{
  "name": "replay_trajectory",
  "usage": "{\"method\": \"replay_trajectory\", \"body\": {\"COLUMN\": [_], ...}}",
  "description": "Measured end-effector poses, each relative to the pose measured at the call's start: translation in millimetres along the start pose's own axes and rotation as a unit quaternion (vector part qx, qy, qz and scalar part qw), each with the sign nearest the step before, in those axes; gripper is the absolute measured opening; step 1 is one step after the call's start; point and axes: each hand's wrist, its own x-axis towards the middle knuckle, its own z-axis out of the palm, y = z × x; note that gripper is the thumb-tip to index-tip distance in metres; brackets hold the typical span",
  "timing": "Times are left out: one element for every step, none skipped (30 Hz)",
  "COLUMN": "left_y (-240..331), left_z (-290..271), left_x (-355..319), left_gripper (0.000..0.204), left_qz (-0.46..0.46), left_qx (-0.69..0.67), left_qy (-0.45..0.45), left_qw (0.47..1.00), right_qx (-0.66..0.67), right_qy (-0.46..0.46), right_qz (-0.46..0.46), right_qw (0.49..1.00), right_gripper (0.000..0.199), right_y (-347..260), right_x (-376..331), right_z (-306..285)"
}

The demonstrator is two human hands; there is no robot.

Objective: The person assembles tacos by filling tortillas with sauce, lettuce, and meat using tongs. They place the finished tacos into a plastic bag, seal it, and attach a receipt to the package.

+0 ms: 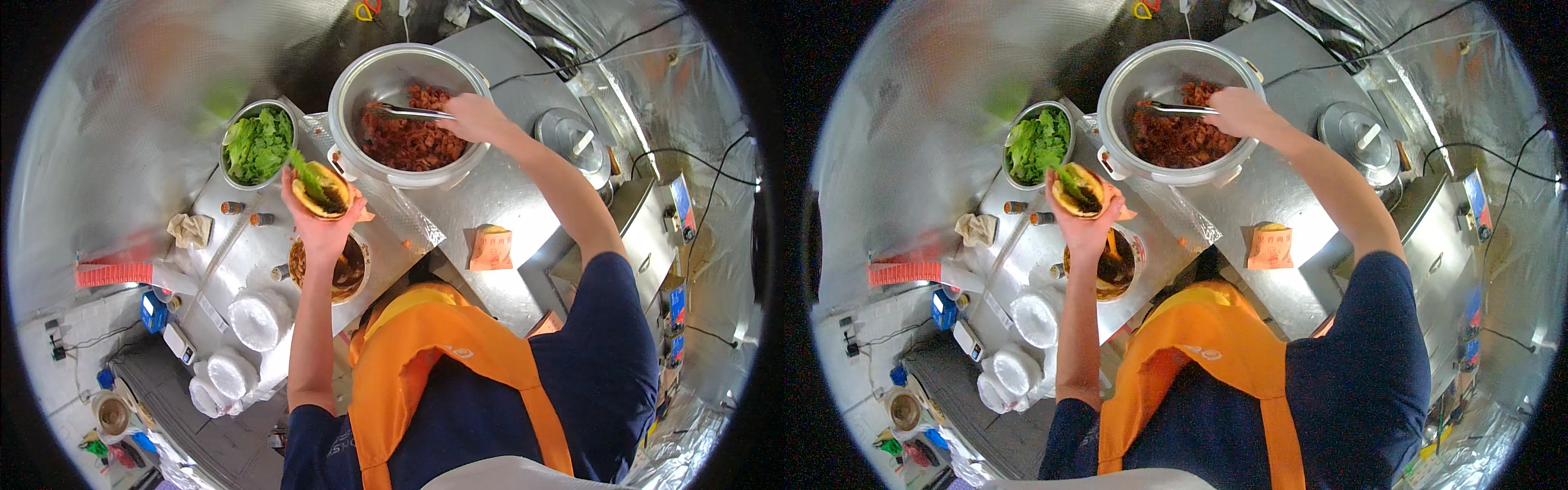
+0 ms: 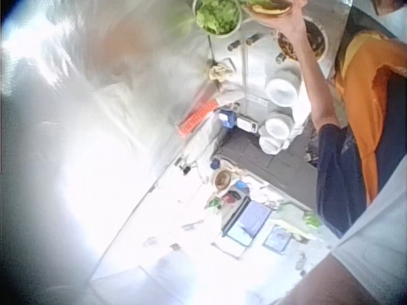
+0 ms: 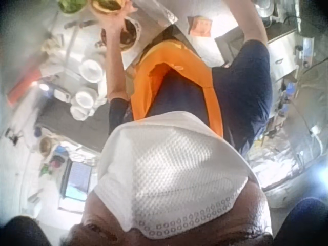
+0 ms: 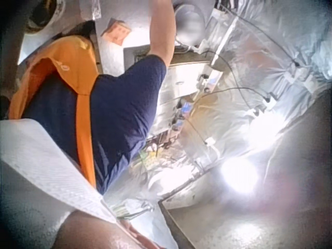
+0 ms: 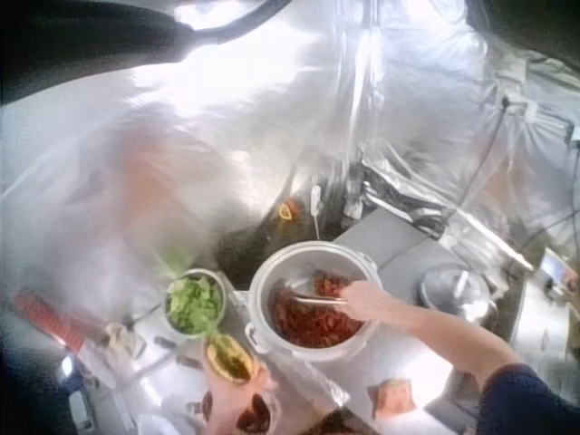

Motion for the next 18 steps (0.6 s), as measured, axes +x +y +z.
{"method": "replay_trajectory", "body": {"left_y": [1.0, -9.9, -8.7, -7.6, 7.5, 10.1, 8.3, 7.2, 9.3, 12.6, 12.5, 11.4, 11.0, 14.4, 18.0, 22.5, 24.1, 21.3], "left_z": [4.5, 3.9, 10.5, 16.8, 32.0, 40.2, 49.7, 58.4, 70.7, 82.3, 90.1, 96.1, 101.0, 105.7, 110.6, 115.4, 119.3, 122.3], "left_x": [2.5, 9.0, 18.4, 28.3, 39.1, 48.1, 57.7, 67.2, 75.4, 81.5, 87.0, 91.5, 94.4, 93.1, 90.9, 88.6, 86.0, 84.8], "left_gripper": [0.123, 0.125, 0.127, 0.129, 0.13, 0.131, 0.132, 0.133, 0.134, 0.136, 0.137, 0.138, 0.139, 0.14, 0.14, 0.14, 0.14, 0.14], "left_qz": [-0.038, 0.003, 0.027, 0.05, 0.056, 0.046, 0.039, 0.048, 0.057, 0.058, 0.056, 0.052, 0.048, 0.065, 0.072, 0.078, 0.082, 0.091], "left_qx": [-0.042, 0.027, 0.076, 0.124, 0.15, 0.118, 0.107, 0.131, 0.154, 0.145, 0.147, 0.153, 0.158, 0.19, 0.173, 0.156, 0.139, 0.132], "left_qy": [-0.006, -0.006, -0.005, -0.002, -0.001, -0.003, 0.011, 0.014, 0.011, 0.009, 0.008, 0.008, 0.008, 0.004, -0.002, -0.007, -0.014, -0.019], "left_qw": [0.998, 1.0, 0.997, 0.991, 0.987, 0.992, 0.993, 0.99, 0.986, 0.988, 0.987, 0.987, 0.986, 0.98, 0.982, 0.985, 0.987, 0.987], "right_qx": [0.033, 0.102, 0.169, 0.235, 0.286, 0.338, 0.389, 0.41, 0.434, 0.458, 0.482, 0.495, 0.491, 0.489, 0.487, 0.501, 0.512, 0.522], "right_qy": [0.024, 0.007, -0.011, -0.028, -0.015, -0.004, 0.008, 0.025, 0.045, 0.063, 0.082, 0.088, 0.089, 0.092, 0.094, 0.101, 0.1, 0.099], "right_qz": [0.003, 0.031, 0.06, 0.089, 0.102, 0.11, 0.117, 0.132, 0.134, 0.135, 0.135, 0.136, 0.135, 0.137, 0.139, 0.123, 0.123, 0.123], "right_qw": [0.999, 0.994, 0.984, 0.968, 0.953, 0.935, 0.914, 0.902, 0.89, 0.876, 0.862, 0.854, 0.856, 0.857, 0.857, 0.85, 0.844, 0.838], "right_gripper": [0.033, 0.033, 0.034, 0.034, 0.034, 0.035, 0.036, 0.036, 0.036, 0.036, 0.037, 0.036, 0.036, 0.036, 0.036, 0.036, 0.035, 0.035], "right_y": [7.2, 12.2, 16.7, 18.3, 19.5, 16.9, 11.2, -4.8, -8.7, -10.2, -13.7, -21.1, -27.9, -33.4, -35.0, -30.5, -30.6, -32.8], "right_x": [-13.4, -25.6, -37.3, -48.3, -61.1, -72.4, -84.2, -95.7, -105.8, -113.9, -120.9, -126.8, -131.7, -138.9, -144.1, -146.7, -149.8, -151.6], "right_z": [-8.7, -19.9, -34.2, -47.8, -57.9, -68.1, -80.1, -99.4, -101.4, -102.6, -104.7, -107.3, -109.7, -109.5, -109.4, -98.8, -90.1, -82.5]}}
